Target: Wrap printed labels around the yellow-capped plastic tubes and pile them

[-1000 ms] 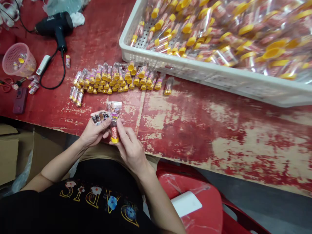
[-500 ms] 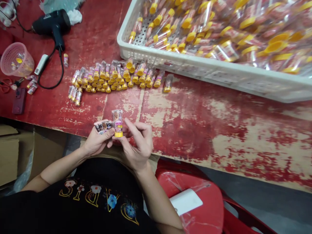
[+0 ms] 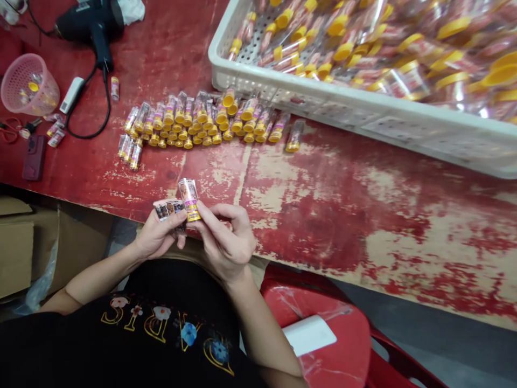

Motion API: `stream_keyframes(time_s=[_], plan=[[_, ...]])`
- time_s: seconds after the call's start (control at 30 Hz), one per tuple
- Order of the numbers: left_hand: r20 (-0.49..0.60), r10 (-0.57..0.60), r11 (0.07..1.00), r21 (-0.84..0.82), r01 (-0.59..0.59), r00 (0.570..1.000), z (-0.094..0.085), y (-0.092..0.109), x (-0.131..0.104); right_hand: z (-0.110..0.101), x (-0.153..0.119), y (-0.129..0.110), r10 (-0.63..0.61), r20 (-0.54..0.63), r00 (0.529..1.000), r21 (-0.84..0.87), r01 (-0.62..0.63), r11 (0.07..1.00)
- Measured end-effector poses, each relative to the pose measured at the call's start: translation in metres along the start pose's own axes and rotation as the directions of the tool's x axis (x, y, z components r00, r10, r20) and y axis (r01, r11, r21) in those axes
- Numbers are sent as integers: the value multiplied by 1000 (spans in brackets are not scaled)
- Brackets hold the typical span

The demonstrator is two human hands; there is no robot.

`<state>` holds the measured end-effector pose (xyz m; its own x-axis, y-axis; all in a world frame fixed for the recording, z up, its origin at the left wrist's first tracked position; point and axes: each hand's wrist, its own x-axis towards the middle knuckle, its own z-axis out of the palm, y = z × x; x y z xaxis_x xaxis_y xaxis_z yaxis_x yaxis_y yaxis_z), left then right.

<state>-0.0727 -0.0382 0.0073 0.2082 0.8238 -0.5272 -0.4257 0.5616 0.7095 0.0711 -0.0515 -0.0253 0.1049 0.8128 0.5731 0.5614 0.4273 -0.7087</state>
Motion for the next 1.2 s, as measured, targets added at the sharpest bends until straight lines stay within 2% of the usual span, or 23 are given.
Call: stream_keyframes(time_s=[0.1, 0.23, 0.37, 0.47, 0.57, 0.67, 0.77, 0.83, 0.87, 0.93, 0.97, 1.03, 1.1, 1.13, 1.17, 1.2], plan=[[3, 6, 1000, -18, -6, 1000, -3, 3, -1, 6, 1, -1, -42, -27, 999, 45, 43, 998], [-25, 11, 999, -46, -12, 1000, -6, 4, -4, 15, 4, -9, -33, -85, 996, 51, 37, 998], [-56, 27, 997, -68, -31, 998, -13, 3, -2, 23, 6, -14, 13, -64, 998, 34, -11, 999], [-87, 37, 994, -95, -45, 996, -26, 3, 7, 38, 7, -9, 37, -1, 999, 71, -36, 997], [-182, 40, 986, -151, -68, 983, -47, 5, 18, 70, 11, 6, 68, 36, 997, 121, -71, 990], [-364, 59, 968, -207, -142, 930, -74, 6, 24, 120, 20, 23, 113, 100, 989, 126, -125, 984], [-476, 87, 951, -222, -216, 875, -98, 5, 23, 170, 28, 29, 149, 245, 958, 45, -165, 985], [-502, 107, 945, -216, -245, 858, -109, 4, 22, 189, 30, 23, 160, 352, 922, -21, -163, 986], [-507, 118, 942, -214, -258, 854, -112, 3, 22, 191, 31, 19, 144, 408, 902, -29, -145, 989], [-501, 130, 937, -221, -272, 856, -115, 3, 21, 183, 33, 12, 72, 496, 865, 28, -99, 995], [-492, 134, 934, -226, -275, 860, -115, 4, 21, 173, 37, 13, 27, 508, 861, 75, -76, 994], [-478, 146, 933, -223, -281, 866, -116, 6, 23, 145, 56, 29, -22, 436, 900, 118, -33, 992], [-491, 179, 936, -183, -302, 853, -116, 10, 27, 115, 96, 66, -18, 262, 965, 27, 12, 1000], [-486, 188, 939, -167, -301, 854, -115, 12, 30, 100, 123, 91, -14, 156, 988, -71, 25, 997], [-466, 190, 940, -168, -297, 864, -114, 14, 33, 86, 153, 117, -2, 62, 998, -174, 13, 985], [-449, 183, 941, -179, -288, 875, -112, 15, 35, 75, 185, 143, 13, 26, 1000, -265, -5, 964]])
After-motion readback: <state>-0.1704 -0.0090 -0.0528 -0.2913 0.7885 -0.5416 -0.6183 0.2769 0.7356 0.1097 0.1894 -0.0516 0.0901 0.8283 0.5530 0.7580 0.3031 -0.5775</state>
